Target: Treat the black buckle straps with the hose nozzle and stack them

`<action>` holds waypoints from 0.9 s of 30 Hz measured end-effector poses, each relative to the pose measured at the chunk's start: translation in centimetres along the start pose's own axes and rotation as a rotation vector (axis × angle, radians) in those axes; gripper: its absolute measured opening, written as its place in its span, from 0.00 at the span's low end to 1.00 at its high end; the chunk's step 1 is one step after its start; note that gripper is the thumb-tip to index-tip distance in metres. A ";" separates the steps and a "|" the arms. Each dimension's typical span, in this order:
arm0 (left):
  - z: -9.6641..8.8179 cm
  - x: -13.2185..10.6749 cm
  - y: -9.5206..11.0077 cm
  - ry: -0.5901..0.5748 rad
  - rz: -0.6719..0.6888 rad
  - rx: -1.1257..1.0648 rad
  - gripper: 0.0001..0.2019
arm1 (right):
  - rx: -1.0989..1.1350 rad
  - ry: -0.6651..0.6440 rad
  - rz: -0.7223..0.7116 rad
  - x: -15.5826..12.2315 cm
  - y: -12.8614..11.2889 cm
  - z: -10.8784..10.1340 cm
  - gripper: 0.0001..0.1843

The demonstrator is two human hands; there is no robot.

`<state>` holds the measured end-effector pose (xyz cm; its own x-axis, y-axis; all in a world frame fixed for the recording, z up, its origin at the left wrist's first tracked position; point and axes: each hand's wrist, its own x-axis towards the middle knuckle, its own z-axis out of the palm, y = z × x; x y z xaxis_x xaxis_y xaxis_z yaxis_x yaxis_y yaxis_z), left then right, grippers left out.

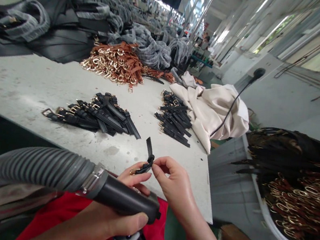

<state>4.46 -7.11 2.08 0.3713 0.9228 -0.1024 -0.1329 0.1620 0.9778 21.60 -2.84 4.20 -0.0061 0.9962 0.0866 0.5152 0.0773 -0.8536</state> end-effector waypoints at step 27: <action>-0.3 -1.1 2.4 -0.053 -0.114 -0.204 0.26 | 0.755 -0.347 0.429 -0.4 -0.5 -1.2 0.18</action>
<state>3.51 -7.61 4.47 0.4414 0.8758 -0.1951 -0.2679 0.3361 0.9029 22.34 -3.29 5.17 -0.2626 0.8921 -0.3677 -0.1597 -0.4160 -0.8952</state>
